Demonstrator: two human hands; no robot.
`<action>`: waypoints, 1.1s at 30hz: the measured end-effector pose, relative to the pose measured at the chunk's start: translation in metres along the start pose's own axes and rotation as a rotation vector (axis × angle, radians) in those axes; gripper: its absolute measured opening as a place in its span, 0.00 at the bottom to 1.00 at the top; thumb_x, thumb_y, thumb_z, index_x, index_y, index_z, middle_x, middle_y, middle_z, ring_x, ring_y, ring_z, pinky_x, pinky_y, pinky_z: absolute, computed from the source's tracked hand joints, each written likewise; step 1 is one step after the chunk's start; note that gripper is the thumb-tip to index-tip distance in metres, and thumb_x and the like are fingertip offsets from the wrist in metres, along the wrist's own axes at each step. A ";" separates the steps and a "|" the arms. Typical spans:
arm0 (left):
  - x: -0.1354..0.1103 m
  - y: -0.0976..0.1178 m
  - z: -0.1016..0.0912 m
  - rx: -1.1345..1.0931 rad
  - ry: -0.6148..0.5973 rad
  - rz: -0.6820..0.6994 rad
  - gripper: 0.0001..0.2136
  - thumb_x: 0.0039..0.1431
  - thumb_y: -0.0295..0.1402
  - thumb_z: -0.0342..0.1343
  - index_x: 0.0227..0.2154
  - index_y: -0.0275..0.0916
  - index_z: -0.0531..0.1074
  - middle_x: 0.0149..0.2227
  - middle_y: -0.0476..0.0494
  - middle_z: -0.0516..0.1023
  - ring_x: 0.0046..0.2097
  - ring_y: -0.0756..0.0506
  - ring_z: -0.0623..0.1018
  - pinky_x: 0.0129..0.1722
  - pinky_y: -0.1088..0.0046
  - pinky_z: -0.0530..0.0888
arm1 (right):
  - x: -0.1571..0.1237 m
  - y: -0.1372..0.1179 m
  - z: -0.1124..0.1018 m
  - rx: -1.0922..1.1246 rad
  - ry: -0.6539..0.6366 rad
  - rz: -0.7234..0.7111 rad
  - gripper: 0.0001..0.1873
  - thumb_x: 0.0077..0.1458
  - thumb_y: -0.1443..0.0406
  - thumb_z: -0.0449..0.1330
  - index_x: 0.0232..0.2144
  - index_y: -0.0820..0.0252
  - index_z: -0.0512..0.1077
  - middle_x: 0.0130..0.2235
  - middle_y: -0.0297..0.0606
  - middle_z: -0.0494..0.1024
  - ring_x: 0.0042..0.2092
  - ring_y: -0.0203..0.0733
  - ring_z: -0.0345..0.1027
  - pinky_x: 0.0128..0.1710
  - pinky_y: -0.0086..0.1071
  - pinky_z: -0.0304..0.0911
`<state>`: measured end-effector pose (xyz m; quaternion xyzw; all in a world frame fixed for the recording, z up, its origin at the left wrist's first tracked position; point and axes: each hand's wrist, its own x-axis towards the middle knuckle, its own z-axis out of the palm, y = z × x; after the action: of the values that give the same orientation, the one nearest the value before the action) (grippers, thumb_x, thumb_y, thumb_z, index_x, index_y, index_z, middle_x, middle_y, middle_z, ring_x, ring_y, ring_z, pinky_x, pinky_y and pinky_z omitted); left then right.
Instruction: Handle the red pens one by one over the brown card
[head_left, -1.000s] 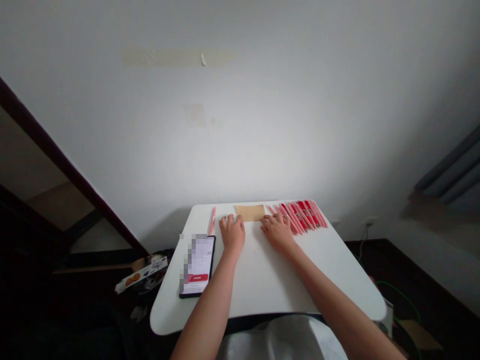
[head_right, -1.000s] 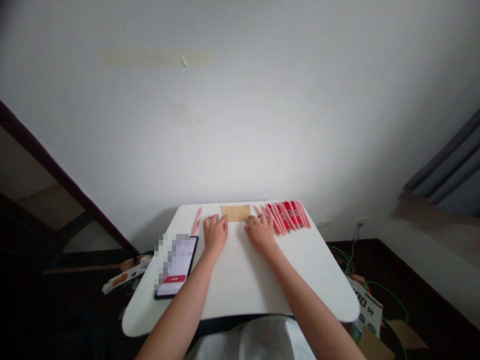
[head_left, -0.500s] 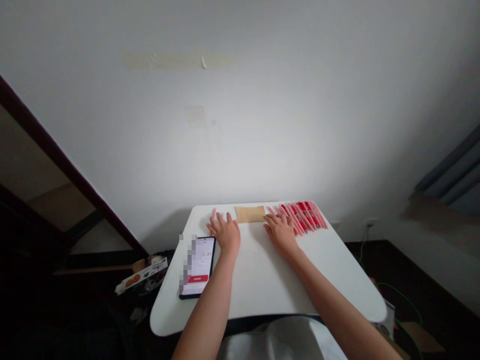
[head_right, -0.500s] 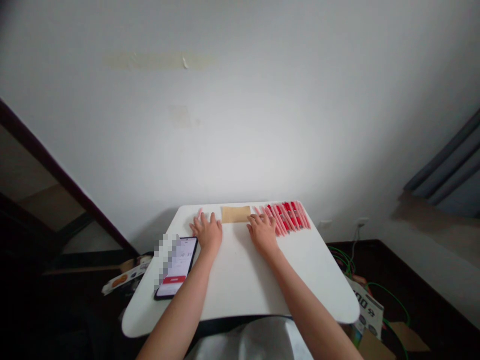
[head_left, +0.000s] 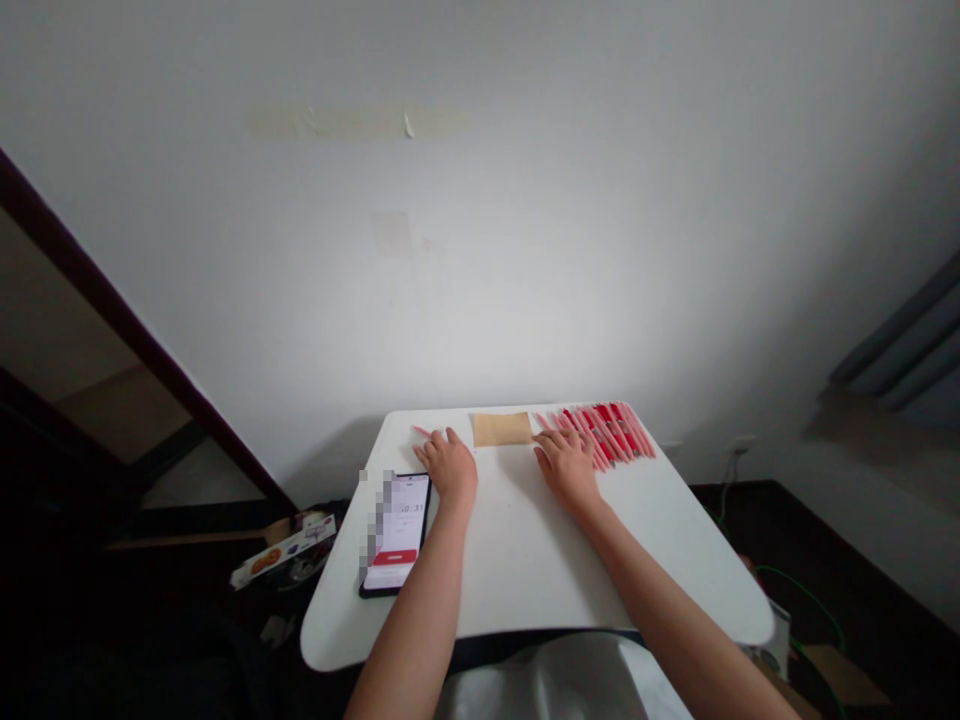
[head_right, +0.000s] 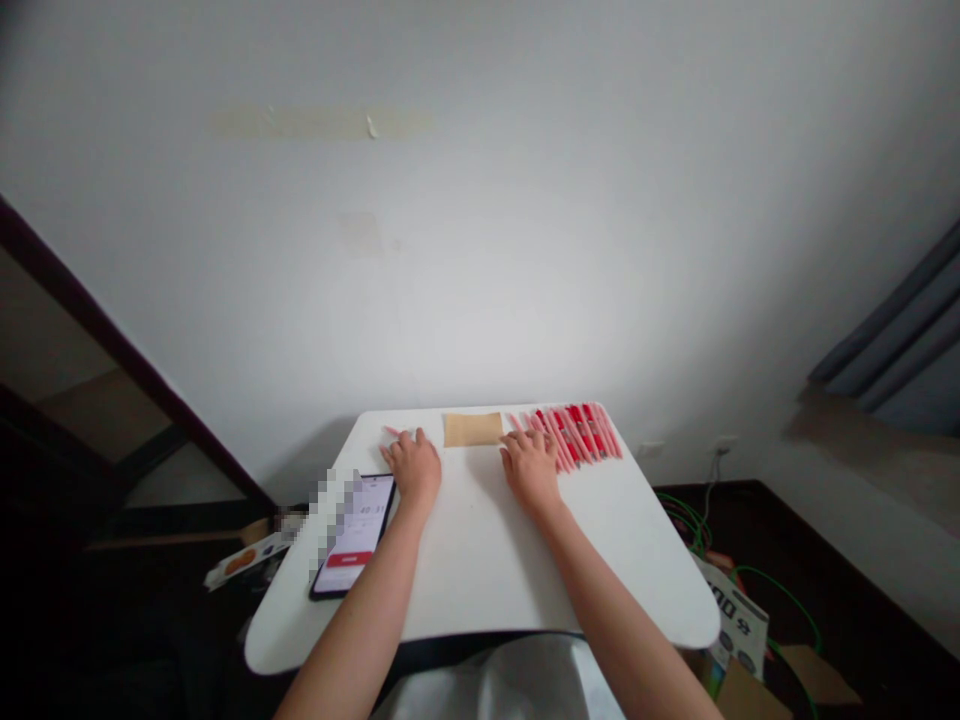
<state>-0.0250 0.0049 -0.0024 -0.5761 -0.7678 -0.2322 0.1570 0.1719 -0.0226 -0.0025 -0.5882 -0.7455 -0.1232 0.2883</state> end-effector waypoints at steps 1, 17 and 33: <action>0.001 -0.001 0.000 0.000 -0.003 0.007 0.18 0.61 0.26 0.42 0.49 0.32 0.72 0.47 0.31 0.73 0.49 0.37 0.72 0.60 0.47 0.59 | 0.000 0.000 -0.001 0.003 0.001 0.004 0.16 0.64 0.61 0.48 0.47 0.52 0.73 0.50 0.39 0.76 0.52 0.48 0.61 0.56 0.49 0.45; 0.001 0.000 -0.011 -0.109 0.005 0.011 0.20 0.60 0.23 0.43 0.50 0.40 0.73 0.45 0.37 0.74 0.44 0.41 0.74 0.58 0.49 0.61 | -0.003 0.001 -0.005 0.024 0.007 0.042 0.14 0.63 0.62 0.50 0.45 0.52 0.74 0.47 0.37 0.77 0.51 0.46 0.62 0.57 0.47 0.45; -0.003 0.008 -0.015 -0.612 0.193 0.169 0.18 0.59 0.22 0.45 0.44 0.43 0.76 0.44 0.42 0.72 0.47 0.44 0.72 0.53 0.63 0.67 | -0.004 0.003 -0.003 0.049 0.001 0.062 0.16 0.63 0.63 0.49 0.45 0.52 0.75 0.48 0.40 0.77 0.52 0.47 0.62 0.58 0.49 0.45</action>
<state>-0.0169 -0.0039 0.0100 -0.6336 -0.5936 -0.4916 0.0673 0.1761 -0.0266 -0.0031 -0.6038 -0.7295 -0.0961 0.3066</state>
